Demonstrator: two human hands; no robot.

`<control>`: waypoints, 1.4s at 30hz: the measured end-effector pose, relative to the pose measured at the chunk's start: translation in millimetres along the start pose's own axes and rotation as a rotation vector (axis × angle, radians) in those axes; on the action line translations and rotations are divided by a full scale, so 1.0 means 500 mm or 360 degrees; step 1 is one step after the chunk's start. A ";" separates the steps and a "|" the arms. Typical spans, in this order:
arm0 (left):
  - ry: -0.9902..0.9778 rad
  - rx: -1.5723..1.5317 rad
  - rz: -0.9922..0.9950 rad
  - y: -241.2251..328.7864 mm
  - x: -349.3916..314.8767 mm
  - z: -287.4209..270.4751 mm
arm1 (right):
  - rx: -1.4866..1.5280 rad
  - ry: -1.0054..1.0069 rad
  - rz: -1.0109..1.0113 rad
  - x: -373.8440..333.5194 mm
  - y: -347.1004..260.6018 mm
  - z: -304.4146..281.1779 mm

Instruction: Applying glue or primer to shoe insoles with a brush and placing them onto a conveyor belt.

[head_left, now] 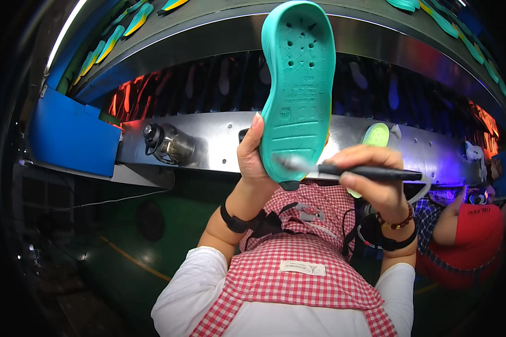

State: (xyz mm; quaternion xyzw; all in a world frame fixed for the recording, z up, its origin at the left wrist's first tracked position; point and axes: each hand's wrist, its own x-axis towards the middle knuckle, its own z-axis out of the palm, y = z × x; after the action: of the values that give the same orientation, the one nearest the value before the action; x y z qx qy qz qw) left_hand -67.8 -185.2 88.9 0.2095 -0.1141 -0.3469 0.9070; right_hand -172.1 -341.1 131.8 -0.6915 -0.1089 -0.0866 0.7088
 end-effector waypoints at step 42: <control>0.0022 0.0659 -0.1126 0.050 -0.016 -0.042 | -0.0897 -0.0715 0.0029 -0.042 0.027 -0.115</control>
State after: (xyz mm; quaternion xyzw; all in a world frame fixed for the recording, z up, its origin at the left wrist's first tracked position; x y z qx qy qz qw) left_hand -51.6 -156.4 81.3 0.4161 -0.0963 -0.6059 0.6711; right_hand -186.7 -398.8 112.1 -0.8625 -0.2276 0.0472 0.4495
